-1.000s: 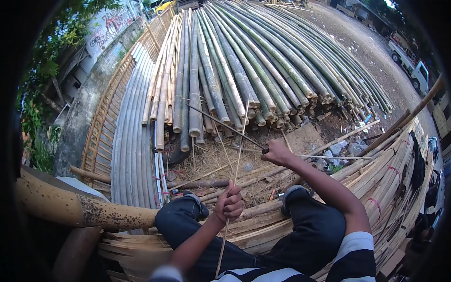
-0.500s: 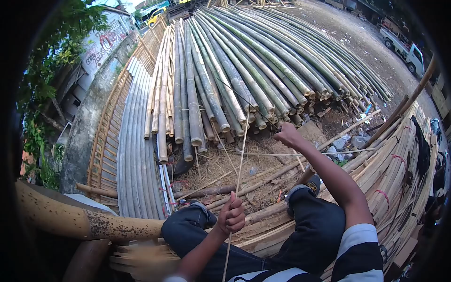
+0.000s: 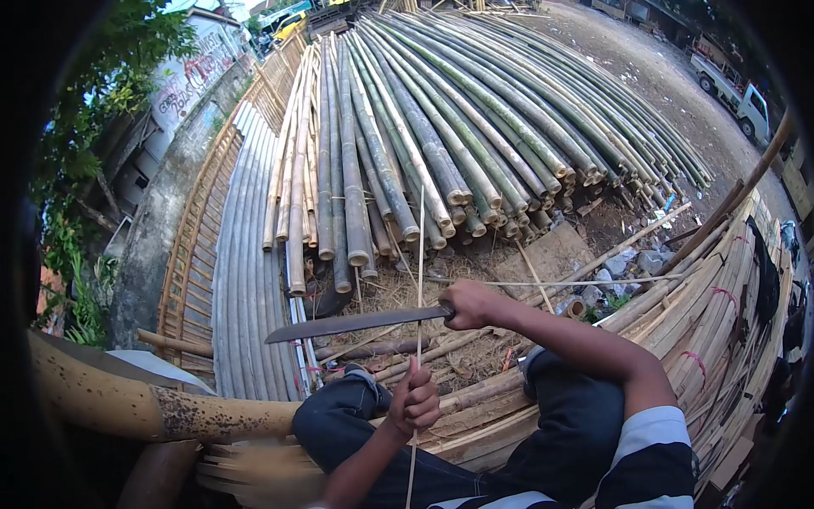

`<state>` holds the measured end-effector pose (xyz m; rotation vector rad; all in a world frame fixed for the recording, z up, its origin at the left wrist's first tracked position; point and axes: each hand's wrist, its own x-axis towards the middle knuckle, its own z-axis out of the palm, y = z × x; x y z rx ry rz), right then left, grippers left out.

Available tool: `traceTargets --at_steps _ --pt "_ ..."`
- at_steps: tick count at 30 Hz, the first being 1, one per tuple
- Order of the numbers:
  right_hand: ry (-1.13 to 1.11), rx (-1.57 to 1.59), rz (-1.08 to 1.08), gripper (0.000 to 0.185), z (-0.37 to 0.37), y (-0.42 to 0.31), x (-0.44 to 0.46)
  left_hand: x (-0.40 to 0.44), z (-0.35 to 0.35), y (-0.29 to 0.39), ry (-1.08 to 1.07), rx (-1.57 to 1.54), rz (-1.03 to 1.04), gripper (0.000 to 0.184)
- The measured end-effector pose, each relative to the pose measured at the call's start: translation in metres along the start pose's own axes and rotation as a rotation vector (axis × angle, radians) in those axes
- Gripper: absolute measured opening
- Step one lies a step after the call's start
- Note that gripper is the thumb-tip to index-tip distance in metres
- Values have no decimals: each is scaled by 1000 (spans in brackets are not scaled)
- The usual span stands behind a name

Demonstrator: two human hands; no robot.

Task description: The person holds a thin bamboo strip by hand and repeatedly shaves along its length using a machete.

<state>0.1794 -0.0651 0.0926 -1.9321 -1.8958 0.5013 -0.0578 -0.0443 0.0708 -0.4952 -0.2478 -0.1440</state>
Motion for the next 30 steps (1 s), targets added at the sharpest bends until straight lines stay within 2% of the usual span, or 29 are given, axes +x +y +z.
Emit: traceTargets --at_steps 4,7,8,12,19,20,25,30 --pt "148 75 642 31 -36 105 -8 3 -2 -11 -122 -100 -69 47" --pt "426 376 783 30 -40 149 -33 0 -1 -4 -21 70 -86 47" --pt "484 481 843 28 -36 157 -37 1 -1 -2 -66 149 -94 47" --pt "619 1027 752 20 -17 140 -41 6 3 1 -61 164 -80 47" --pt "411 1298 455 39 -22 51 7 10 -23 1 67 240 -167 46" --pt "411 1290 374 39 -17 52 15 8 -25 2 58 218 -194 46" --pt "387 1227 338 28 -40 17 20 3 -12 22 33 216 -143 49" --pt "419 1133 293 22 -44 17 19 7 -16 17 44 269 -235 51"
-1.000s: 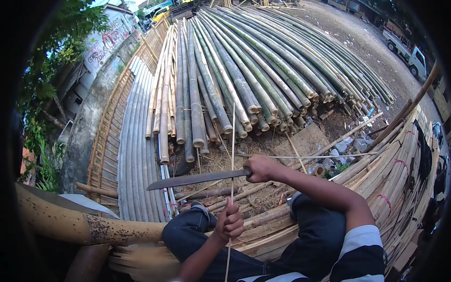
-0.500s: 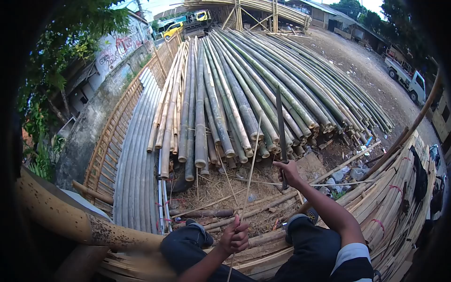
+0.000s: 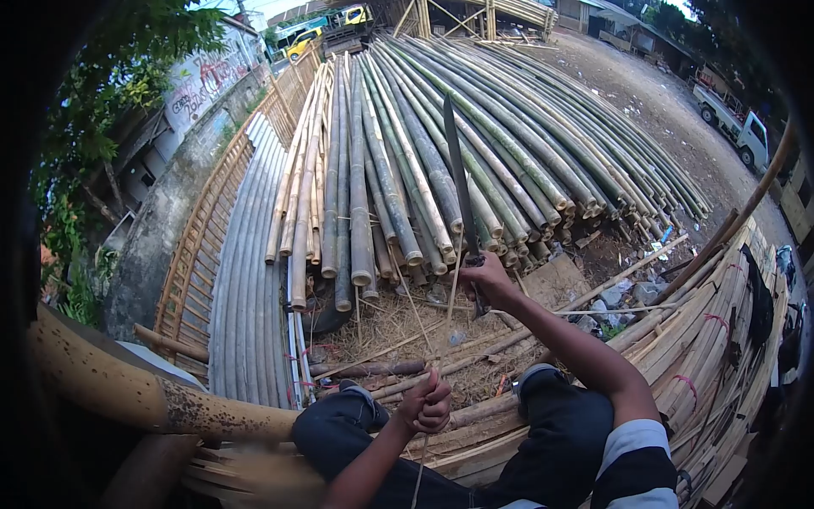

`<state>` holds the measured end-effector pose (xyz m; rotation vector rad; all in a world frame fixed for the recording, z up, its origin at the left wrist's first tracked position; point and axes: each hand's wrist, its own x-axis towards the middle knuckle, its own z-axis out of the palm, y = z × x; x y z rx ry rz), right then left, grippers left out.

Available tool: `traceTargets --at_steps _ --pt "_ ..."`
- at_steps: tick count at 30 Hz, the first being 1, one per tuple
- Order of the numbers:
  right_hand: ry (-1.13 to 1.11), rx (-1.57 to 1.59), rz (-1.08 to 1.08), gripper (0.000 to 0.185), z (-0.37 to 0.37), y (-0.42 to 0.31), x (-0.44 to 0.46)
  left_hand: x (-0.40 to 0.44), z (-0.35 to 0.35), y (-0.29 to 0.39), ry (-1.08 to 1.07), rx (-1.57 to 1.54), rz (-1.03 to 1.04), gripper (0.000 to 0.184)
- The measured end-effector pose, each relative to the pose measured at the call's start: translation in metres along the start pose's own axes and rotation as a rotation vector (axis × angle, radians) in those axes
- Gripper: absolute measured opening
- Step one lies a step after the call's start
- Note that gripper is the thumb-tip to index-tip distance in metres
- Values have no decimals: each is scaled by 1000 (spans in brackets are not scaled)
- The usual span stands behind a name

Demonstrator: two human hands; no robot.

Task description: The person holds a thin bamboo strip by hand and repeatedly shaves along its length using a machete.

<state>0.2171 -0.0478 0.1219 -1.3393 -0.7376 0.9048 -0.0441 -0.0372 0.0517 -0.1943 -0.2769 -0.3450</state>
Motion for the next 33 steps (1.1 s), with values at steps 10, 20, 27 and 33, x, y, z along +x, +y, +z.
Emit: traceTargets --at_steps 10,20,27,33 --pt "-70 190 26 16 5 -16 -9 3 -1 4 -15 10 31 52" --pt "-45 -4 -22 18 4 0 -15 11 8 16 373 266 95 41" --pt "-193 -656 -91 33 12 12 -35 3 -13 22 625 469 293 31" --pt "-420 -1036 -298 36 4 32 -40 -3 -21 31 713 347 449 28"
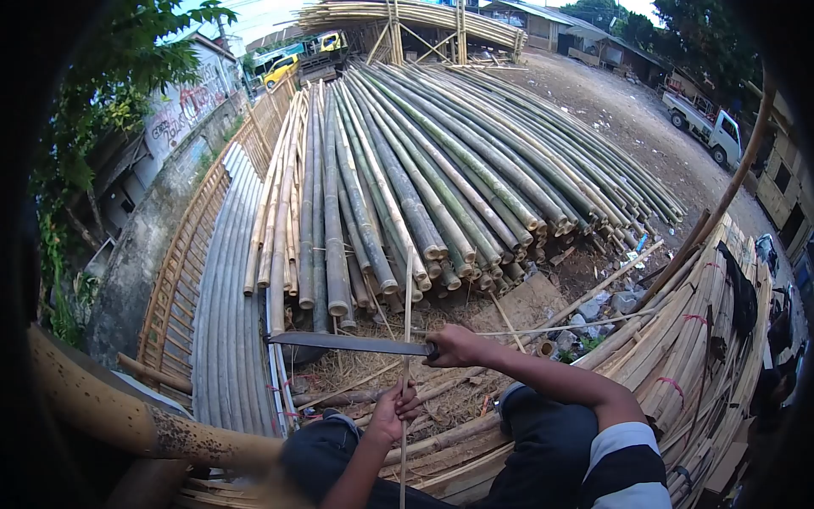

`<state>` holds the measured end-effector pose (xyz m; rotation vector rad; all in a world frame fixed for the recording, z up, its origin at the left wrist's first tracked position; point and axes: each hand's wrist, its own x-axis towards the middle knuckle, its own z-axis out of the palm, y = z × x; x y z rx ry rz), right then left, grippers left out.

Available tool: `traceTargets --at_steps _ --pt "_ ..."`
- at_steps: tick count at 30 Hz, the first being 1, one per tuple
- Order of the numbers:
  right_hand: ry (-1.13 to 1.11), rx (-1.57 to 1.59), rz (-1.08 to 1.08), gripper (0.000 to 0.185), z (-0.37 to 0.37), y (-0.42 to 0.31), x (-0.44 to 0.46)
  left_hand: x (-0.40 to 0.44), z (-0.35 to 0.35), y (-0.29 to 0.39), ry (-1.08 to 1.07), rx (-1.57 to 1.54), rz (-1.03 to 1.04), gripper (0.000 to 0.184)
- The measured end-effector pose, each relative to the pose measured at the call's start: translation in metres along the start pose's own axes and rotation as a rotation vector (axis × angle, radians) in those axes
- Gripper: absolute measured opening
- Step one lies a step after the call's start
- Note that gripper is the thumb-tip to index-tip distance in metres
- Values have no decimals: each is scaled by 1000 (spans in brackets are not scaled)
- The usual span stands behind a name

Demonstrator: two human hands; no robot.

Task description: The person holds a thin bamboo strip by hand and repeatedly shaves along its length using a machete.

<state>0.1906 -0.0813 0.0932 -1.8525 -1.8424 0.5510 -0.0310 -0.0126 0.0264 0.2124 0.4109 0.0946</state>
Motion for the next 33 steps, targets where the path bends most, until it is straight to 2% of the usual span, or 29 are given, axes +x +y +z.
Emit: traceTargets --at_steps 4,9,12,13,15,17,19,21,22,26,30,33 --pt "27 -207 75 43 2 -10 -2 -6 1 10 -42 -41 -3 24" --pt "-9 -223 291 44 3 -2 2 -10 -1 23 -121 -93 -57 22" --pt "-88 -46 361 44 16 0 -3 -9 -7 11 -152 -226 -94 25" --pt "-85 -44 369 44 18 3 -3 -8 -9 8 -195 -299 -108 26" --pt "-132 21 246 40 29 7 -7 -6 -8 7 -223 -344 -130 27" --pt "-96 -48 147 30 30 -1 -10 -10 -3 6 -219 -395 -148 27" --pt "-118 -146 49 30 31 -11 -10 -11 9 1 -48 -78 -7 25" --pt "-162 -214 51 27 28 -6 -9 -20 31 -15 155 222 142 27" --pt "-104 -222 72 27 29 8 -9 -24 36 -18 173 229 172 28" --pt "63 -65 563 31 -5 51 -9 -23 27 -10 130 179 152 28" --pt "77 -21 529 32 0 50 -19 -8 27 -10 40 76 55 28" --pt "-116 -40 347 29 23 19 -25 -5 19 -13 45 62 44 27"
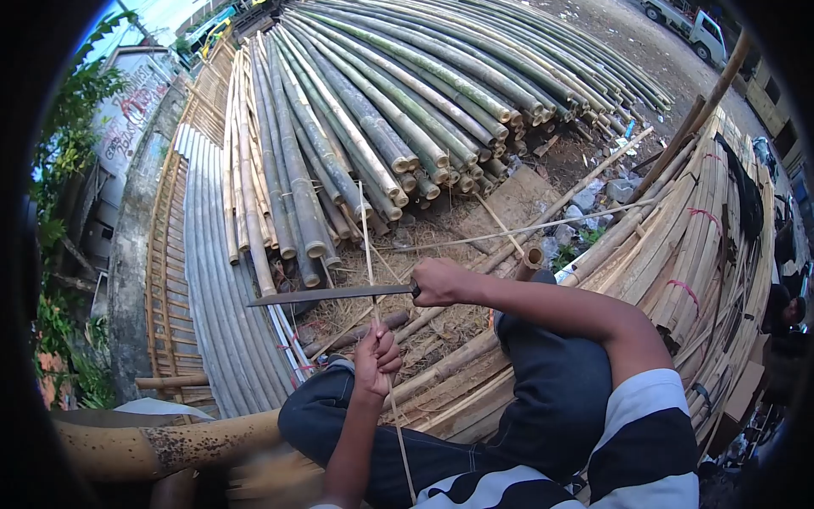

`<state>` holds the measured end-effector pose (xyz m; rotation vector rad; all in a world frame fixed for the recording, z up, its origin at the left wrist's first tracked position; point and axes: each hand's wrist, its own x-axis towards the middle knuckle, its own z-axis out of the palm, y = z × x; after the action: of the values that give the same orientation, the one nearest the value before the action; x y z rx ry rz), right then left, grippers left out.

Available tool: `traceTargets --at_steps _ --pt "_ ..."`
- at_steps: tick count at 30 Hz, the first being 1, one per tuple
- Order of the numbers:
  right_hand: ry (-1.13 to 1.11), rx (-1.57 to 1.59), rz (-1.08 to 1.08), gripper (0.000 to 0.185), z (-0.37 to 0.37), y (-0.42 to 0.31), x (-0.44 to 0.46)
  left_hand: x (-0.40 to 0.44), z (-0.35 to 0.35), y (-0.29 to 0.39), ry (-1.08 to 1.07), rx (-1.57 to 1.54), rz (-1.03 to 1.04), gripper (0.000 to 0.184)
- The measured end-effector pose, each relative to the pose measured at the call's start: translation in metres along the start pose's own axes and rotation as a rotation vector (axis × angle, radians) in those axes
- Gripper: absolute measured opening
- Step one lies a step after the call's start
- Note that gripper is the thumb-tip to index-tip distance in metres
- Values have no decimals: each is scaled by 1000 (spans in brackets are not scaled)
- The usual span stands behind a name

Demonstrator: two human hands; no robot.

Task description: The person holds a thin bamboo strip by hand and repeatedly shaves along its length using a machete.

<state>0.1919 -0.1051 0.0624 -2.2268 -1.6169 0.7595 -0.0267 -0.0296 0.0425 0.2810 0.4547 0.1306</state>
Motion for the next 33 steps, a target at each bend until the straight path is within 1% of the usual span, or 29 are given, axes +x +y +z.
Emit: traceTargets --at_steps 1,3,4,5,6,7,8,10,11,12,14,15,16,17,18,19,20,21,22,23,24,25,27,28,30,32,33 --pt "-9 11 -6 29 1 -1 1 -3 5 -4 35 19 3 27" --pt "32 -115 -193 28 0 0 8 -10 12 -14 79 106 47 27" --pt "47 -80 -22 28 -4 13 18 -17 22 -21 96 106 73 27" --pt "93 -28 129 28 -11 35 29 -10 20 -19 98 92 53 28" --pt "90 -27 112 28 -17 39 30 -3 15 -17 91 75 35 28" --pt "99 -63 160 28 -23 42 28 -3 12 -17 92 68 50 28" --pt "112 -109 211 28 -32 44 28 0 12 -20 79 37 -4 29" --pt "161 -84 68 29 -25 30 17 5 9 -21 12 -38 -96 29" --pt "101 -66 43 29 -17 23 11 7 4 -20 -4 -84 -104 29" --pt "84 -49 -26 28 -2 16 7 5 3 -19 -12 -134 -111 29" --pt "3 -128 -164 27 9 -1 1 -2 10 -20 5 -97 -80 30" --pt "0 -212 -215 25 2 -1 4 -8 14 -22 19 -55 -56 30" --pt "131 -224 -195 24 -1 14 13 -16 16 -29 32 -69 -47 30" --pt "151 -178 35 24 -18 31 25 -23 19 -33 4 -63 -61 30" --pt "191 -59 316 29 -36 58 40 -23 23 -33 -42 -46 -75 31" --pt "332 52 414 33 -58 75 41 -24 25 -34 -54 -19 -108 32" --pt "411 118 385 35 -74 105 42 -23 29 -31 -65 -7 -106 32" --pt "539 252 421 35 -81 129 36 -24 34 -26 -145 -70 -168 33" --pt "547 273 509 37 -93 135 25 -24 37 -20 -225 -131 -233 33" --pt "627 396 556 30 -97 137 16 -18 32 -12 -296 -207 -248 34" --pt "698 512 599 26 -100 128 3 -14 26 -5 -313 -221 -225 36" --pt "700 496 595 26 -97 127 -2 -11 19 2 -313 -245 -247 37" --pt "686 746 502 21 -86 127 -10 -9 11 11 -286 -264 -254 38" --pt "660 802 457 25 -81 122 -12 -9 11 13 -256 -257 -238 39" --pt "548 814 372 25 -67 107 -12 -5 11 14 -235 -246 -200 38" --pt "453 478 238 26 -52 97 1 -1 13 14 -170 -90 -123 38" --pt "423 315 114 29 -57 65 -2 -2 15 14 -143 -39 -94 35"
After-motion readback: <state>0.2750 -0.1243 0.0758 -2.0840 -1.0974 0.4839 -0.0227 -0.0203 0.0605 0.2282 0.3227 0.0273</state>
